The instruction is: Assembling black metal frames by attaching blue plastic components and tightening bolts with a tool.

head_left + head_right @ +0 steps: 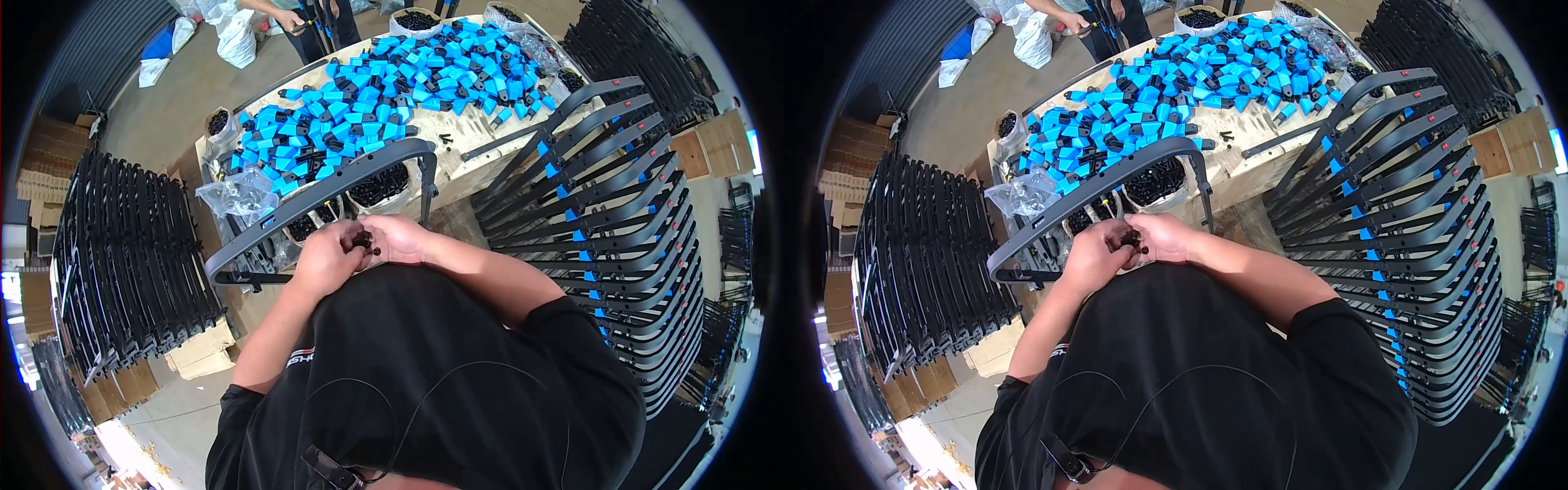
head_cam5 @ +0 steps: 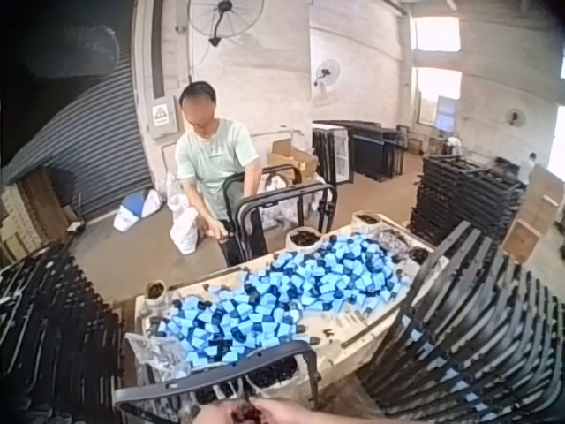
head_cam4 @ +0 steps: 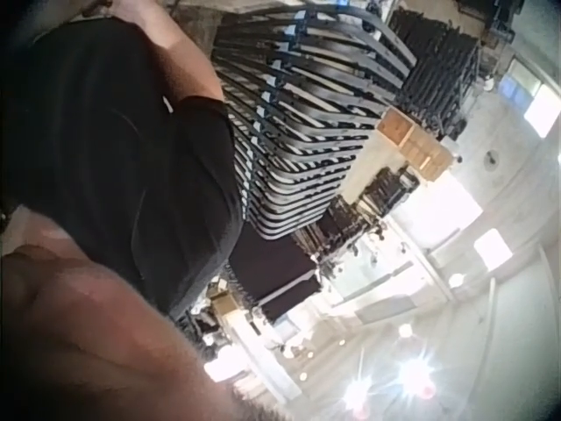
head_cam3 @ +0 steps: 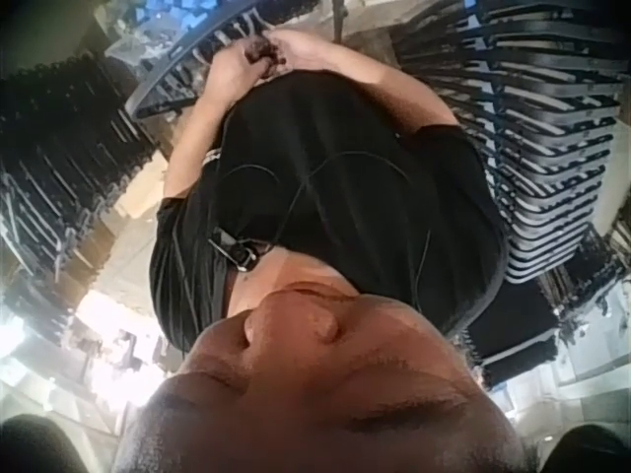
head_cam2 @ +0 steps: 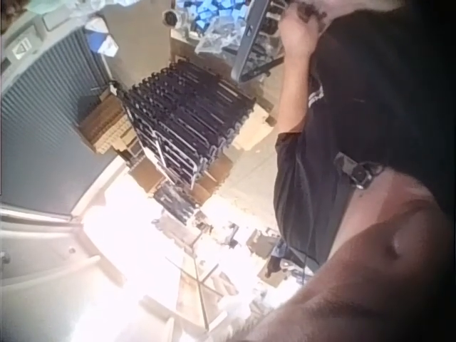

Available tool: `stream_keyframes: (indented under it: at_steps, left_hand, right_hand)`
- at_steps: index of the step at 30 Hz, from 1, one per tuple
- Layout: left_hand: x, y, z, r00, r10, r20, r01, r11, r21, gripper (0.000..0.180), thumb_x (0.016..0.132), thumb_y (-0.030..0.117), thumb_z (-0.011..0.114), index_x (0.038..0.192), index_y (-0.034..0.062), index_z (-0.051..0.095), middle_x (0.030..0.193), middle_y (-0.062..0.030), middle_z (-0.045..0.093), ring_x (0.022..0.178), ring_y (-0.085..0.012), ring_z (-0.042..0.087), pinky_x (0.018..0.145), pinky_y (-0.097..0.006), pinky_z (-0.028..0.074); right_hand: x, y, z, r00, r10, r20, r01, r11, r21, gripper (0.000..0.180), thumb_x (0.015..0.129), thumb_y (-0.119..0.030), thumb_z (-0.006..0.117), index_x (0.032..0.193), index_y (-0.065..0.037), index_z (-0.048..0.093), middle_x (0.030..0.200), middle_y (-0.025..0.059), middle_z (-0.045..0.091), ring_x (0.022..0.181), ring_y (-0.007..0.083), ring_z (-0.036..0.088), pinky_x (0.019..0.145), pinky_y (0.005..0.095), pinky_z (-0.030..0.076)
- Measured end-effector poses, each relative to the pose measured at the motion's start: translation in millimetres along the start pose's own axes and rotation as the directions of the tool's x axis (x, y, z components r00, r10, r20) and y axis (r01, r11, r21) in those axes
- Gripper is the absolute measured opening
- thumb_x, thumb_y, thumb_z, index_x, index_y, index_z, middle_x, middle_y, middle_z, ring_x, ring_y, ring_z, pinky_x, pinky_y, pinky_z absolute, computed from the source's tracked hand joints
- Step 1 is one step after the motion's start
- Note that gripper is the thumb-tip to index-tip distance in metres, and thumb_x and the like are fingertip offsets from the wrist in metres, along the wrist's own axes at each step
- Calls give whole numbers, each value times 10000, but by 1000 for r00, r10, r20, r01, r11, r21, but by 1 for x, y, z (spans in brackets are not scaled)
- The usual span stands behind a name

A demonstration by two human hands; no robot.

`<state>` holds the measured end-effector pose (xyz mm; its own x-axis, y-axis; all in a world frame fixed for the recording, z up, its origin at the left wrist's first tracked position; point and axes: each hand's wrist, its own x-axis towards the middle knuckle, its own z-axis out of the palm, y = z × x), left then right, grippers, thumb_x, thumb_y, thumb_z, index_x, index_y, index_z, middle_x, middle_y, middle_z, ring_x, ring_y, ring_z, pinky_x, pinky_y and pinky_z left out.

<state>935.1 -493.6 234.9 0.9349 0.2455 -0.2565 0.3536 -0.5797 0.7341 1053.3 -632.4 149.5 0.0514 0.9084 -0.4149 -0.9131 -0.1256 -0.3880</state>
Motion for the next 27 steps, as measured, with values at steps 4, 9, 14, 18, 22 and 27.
stream_keyframes:
  at_steps: [4,9,14,18,22,27]
  left_hand:
    - [-6,2,1,989,70,-127,-58,994,92,254,760,150,745,971,12,714,913,-185,676,841,-346,682,766,-427,557]
    - [-4,-9,3,989,125,-82,-109,979,174,196,780,192,730,873,19,727,885,-174,665,832,-363,669,767,-441,554]
    - [-6,-9,4,986,158,-50,-139,951,277,179,796,175,702,867,13,725,903,-161,677,884,-358,663,809,-448,547]
    - [-2,-8,3,985,158,-72,-130,945,299,186,799,174,681,870,6,719,882,-174,672,896,-363,662,812,-457,545]
    - [-3,-19,4,999,46,-23,-42,987,157,208,827,179,664,904,-9,709,845,-202,690,835,-376,676,775,-442,546]
    - [2,-28,6,970,-185,156,193,980,-44,262,853,211,676,912,-39,729,739,-187,710,691,-289,706,694,-405,561]
  right_hand:
    - [-3,4,2,996,-41,-80,36,997,-61,306,1039,-215,507,1205,24,604,1103,156,663,906,316,682,785,438,580]
    - [-2,6,4,992,-82,-93,66,984,-165,273,1006,-128,506,1201,41,598,1099,163,646,858,326,686,755,440,601]
    - [-2,6,7,992,-39,-116,25,992,-127,269,1003,-149,514,1183,25,612,1051,163,654,816,304,683,680,421,587]
    - [1,2,1,995,-28,-94,-1,956,-292,301,1017,-237,513,1144,6,636,925,137,683,854,289,689,686,405,565]
    - [-2,4,5,947,-317,-59,61,358,-932,356,1014,-340,527,1104,-16,644,932,176,710,914,332,690,777,445,533]
    - [-3,10,2,936,-348,61,110,123,-986,360,1026,-359,508,1076,-24,631,1022,250,685,1023,459,635,847,531,488]
